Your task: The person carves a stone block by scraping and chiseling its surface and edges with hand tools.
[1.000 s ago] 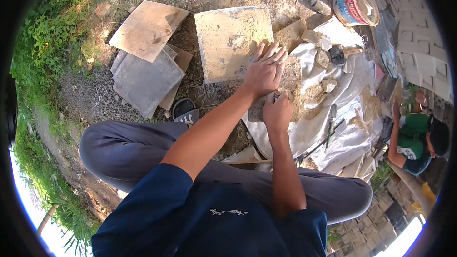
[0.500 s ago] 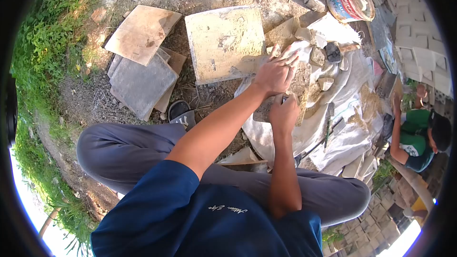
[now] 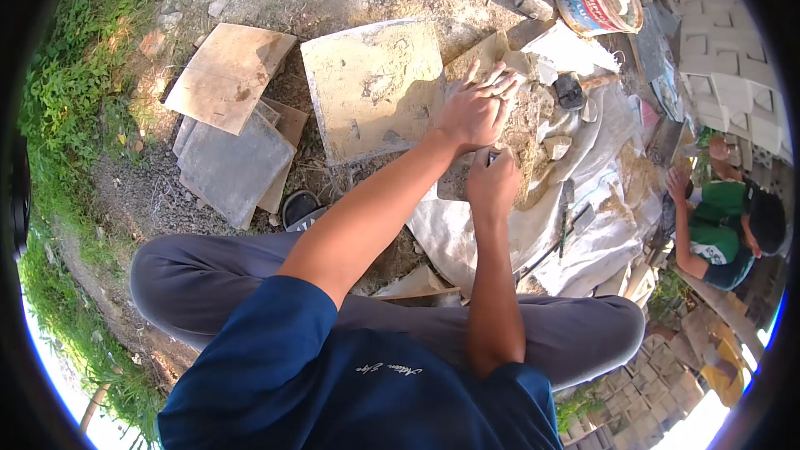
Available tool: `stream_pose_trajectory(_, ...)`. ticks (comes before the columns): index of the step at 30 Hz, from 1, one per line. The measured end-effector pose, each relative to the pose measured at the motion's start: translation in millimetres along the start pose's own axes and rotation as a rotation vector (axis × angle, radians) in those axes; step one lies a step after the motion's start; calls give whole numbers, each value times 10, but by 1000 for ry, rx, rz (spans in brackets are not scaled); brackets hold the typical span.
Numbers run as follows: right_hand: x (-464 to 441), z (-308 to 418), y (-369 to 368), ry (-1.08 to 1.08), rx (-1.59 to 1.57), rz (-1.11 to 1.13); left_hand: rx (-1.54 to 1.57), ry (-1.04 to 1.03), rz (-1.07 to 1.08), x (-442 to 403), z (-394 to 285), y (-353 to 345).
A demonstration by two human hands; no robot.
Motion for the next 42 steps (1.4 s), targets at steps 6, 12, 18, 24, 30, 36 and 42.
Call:
stream_pose_trajectory(6, -128, 776, -550, 193, 62, 194, -276, 234, -89, 474, 890, 760)
stream_pose_trajectory(12, -323, -87, 59, -115, 82, 5, -127, 25, 6, -323, 130, -164)
stream_pose_trajectory(18, -322, -1104, 578, -95, -143, -175, 559, -97, -112, 177, -815, -281)
stream_pose_trajectory(24, -206, -1444, 314, -169, -67, -239, 326, 70, -191, 1196, -612, -347)
stream_pose_trajectory(30, 2, -1682, 236, -254, -222, -165, -59, 252, 9, 1672, -382, -505)
stream_pose_trajectory(36, -17, -2301, 230, -381, -131, -238, -113, 297, -107, 1845, -337, -616)
stream_pose_trajectory(42, -52, -2490, -63, -425, -73, -182, 115, 622, 18, 1812, -87, -748)
Point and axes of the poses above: each hand's wrist, its own x-axis away from the middle knuckle, its own y-axis out of the back of the hand, z = x × y, the point moved 6 cm from there along -x, towards the middle knuckle, and after that the axes turned 11 degrees about z, right-handed, at the moved point
